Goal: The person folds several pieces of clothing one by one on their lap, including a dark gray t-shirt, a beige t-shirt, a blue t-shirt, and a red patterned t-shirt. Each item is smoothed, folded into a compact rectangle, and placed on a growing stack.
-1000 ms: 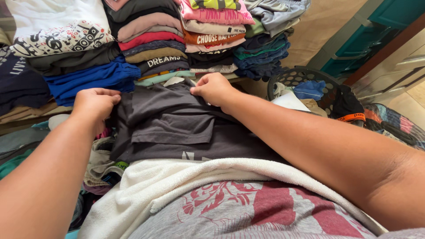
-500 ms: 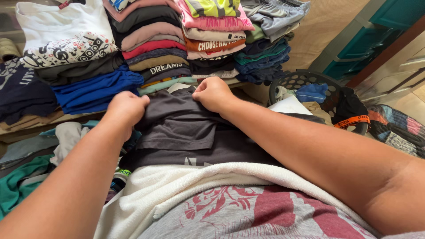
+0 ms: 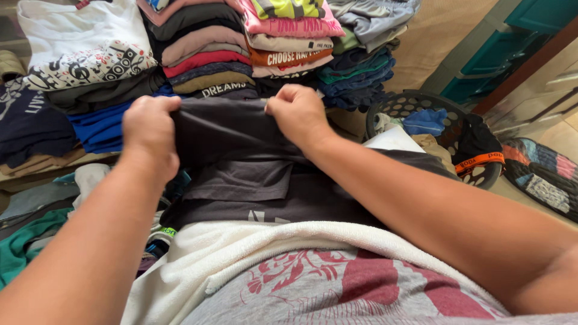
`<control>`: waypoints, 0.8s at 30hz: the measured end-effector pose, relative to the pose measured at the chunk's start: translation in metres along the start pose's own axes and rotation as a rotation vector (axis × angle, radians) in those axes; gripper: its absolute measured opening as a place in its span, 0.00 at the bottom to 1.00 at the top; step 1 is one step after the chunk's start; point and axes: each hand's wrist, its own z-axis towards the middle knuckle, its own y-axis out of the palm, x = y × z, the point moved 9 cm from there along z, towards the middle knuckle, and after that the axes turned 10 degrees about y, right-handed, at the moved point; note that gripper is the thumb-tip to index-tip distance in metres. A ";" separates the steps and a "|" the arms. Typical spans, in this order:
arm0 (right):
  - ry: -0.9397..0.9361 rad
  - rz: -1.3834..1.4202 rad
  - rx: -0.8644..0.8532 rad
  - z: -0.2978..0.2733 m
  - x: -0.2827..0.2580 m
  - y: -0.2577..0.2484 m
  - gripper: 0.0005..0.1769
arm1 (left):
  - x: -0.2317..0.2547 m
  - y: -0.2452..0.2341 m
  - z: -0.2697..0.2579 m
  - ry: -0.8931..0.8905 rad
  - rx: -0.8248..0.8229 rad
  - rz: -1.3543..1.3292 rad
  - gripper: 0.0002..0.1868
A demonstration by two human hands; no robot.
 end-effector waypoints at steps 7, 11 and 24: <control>0.045 -0.183 -0.165 -0.051 -0.018 0.006 0.20 | -0.020 -0.024 -0.040 -0.255 -0.223 0.351 0.17; 0.019 -0.343 -0.218 -0.064 -0.025 0.016 0.21 | -0.007 -0.025 -0.047 -0.032 -0.285 0.811 0.15; 0.081 -0.690 -0.094 -0.072 0.042 -0.141 0.24 | 0.063 0.075 -0.082 0.696 -0.534 1.099 0.14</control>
